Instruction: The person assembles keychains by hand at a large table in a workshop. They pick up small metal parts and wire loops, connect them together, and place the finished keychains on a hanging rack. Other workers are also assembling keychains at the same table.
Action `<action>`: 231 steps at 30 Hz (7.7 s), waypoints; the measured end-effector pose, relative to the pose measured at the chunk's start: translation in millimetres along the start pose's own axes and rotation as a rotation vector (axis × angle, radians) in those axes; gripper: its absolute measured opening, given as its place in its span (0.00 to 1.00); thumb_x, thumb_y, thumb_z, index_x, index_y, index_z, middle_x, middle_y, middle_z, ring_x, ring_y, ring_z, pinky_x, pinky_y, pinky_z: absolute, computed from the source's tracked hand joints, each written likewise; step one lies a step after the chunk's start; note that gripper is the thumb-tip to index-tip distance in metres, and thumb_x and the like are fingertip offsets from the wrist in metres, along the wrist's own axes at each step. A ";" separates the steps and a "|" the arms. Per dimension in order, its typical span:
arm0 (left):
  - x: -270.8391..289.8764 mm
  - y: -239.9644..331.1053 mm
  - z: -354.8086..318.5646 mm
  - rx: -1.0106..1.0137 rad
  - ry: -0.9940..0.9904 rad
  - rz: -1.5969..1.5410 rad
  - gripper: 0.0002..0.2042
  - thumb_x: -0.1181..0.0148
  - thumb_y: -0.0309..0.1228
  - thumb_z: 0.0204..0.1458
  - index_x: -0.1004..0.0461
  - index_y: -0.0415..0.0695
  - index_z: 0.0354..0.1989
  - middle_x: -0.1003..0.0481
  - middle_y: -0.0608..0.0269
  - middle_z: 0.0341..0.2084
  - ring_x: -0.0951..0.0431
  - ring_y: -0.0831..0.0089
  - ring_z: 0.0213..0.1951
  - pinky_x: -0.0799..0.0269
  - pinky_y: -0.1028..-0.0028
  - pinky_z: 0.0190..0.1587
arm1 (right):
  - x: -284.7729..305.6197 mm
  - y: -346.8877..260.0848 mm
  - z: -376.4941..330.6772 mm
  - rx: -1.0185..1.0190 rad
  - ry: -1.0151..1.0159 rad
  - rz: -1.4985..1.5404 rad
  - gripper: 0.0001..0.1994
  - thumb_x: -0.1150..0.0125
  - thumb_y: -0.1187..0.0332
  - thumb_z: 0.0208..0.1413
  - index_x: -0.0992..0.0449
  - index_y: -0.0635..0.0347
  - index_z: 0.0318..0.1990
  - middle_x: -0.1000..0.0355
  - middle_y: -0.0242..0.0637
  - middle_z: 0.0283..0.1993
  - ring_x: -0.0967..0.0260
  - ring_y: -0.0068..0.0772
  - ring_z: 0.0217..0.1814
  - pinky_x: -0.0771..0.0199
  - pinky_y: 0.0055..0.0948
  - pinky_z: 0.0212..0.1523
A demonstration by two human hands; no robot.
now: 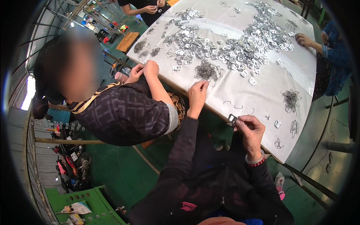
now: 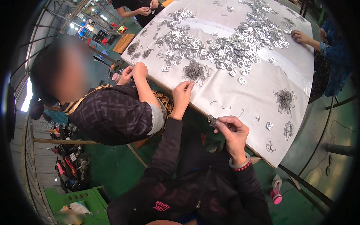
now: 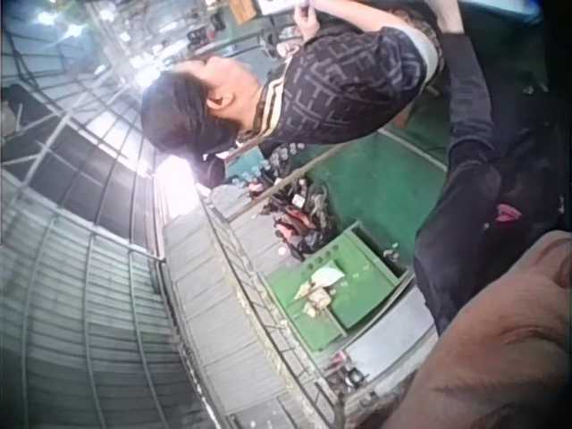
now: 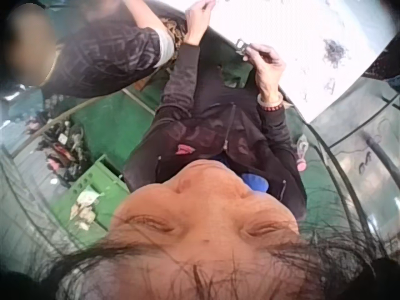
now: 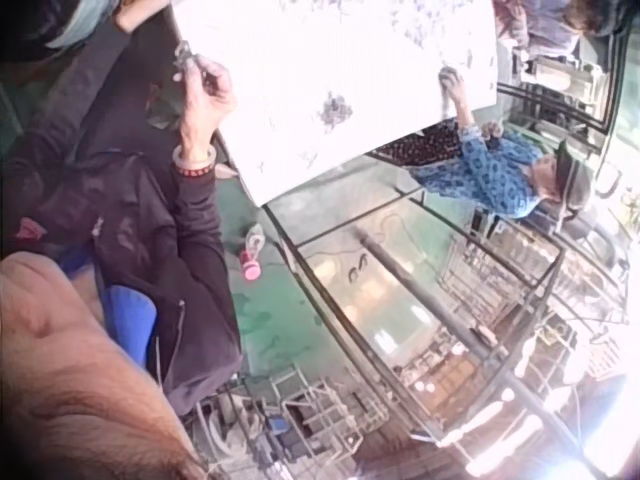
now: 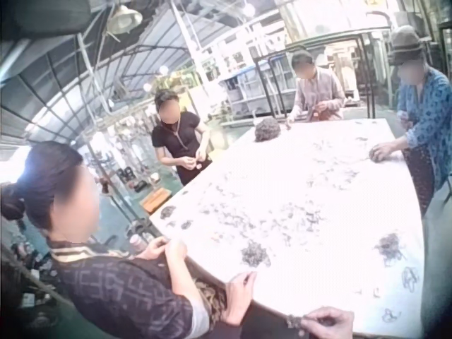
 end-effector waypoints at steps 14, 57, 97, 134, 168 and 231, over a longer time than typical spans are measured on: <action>-19.5 -1.8 12.6 -0.157 -0.080 0.127 0.06 0.42 0.24 0.52 0.25 0.35 0.35 0.23 0.48 0.31 0.22 0.54 0.34 0.27 0.63 0.38 | -16.0 2.9 -20.7 -0.034 -0.113 -0.045 0.06 0.38 0.85 0.51 0.22 0.71 0.37 0.24 0.39 0.34 0.26 0.24 0.30 0.25 0.20 0.33; 47.5 108.5 -123.7 0.039 -0.241 -0.529 0.04 0.43 0.24 0.58 0.28 0.36 0.38 0.21 0.60 0.34 0.22 0.77 0.37 0.28 0.77 0.43 | 78.6 -20.2 178.2 0.156 0.129 -0.859 0.12 0.42 0.65 0.59 0.20 0.63 0.43 0.29 0.34 0.19 0.32 0.19 0.19 0.32 0.23 0.19; -46.3 10.6 7.7 -0.085 -0.155 0.185 0.08 0.40 0.28 0.52 0.22 0.35 0.30 0.23 0.46 0.27 0.22 0.53 0.30 0.27 0.63 0.35 | -16.4 15.7 -10.8 -0.114 -0.137 -0.124 0.06 0.36 0.84 0.49 0.21 0.71 0.36 0.24 0.37 0.33 0.27 0.23 0.30 0.27 0.19 0.33; 49.0 120.4 -111.3 -0.091 -0.254 -0.383 0.04 0.40 0.22 0.54 0.27 0.36 0.36 0.23 0.55 0.37 0.22 0.66 0.38 0.27 0.71 0.42 | -39.7 -21.7 8.3 0.212 -0.375 -0.530 0.06 0.38 0.80 0.52 0.21 0.67 0.38 0.25 0.33 0.39 0.28 0.22 0.35 0.27 0.20 0.39; 40.8 121.6 -129.7 -0.250 -0.230 -0.130 0.04 0.41 0.22 0.54 0.27 0.39 0.36 0.24 0.56 0.32 0.24 0.57 0.37 0.29 0.66 0.39 | -27.6 2.5 -7.6 -0.086 -0.127 -0.023 0.07 0.38 0.81 0.53 0.22 0.71 0.40 0.23 0.38 0.33 0.26 0.21 0.33 0.24 0.20 0.35; 64.3 95.9 -129.0 0.055 -0.281 -0.486 0.04 0.49 0.24 0.62 0.32 0.36 0.41 0.25 0.56 0.39 0.25 0.73 0.43 0.30 0.74 0.50 | 94.9 -100.8 145.5 0.372 0.215 -0.660 0.11 0.45 0.73 0.58 0.22 0.66 0.46 0.23 0.37 0.29 0.27 0.21 0.31 0.28 0.20 0.32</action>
Point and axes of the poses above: each hand's wrist, its own z-axis towards the middle knuckle, its own x-axis out of the back of the hand, y = z × x, the point moved 10 cm from there along z, towards the middle knuckle
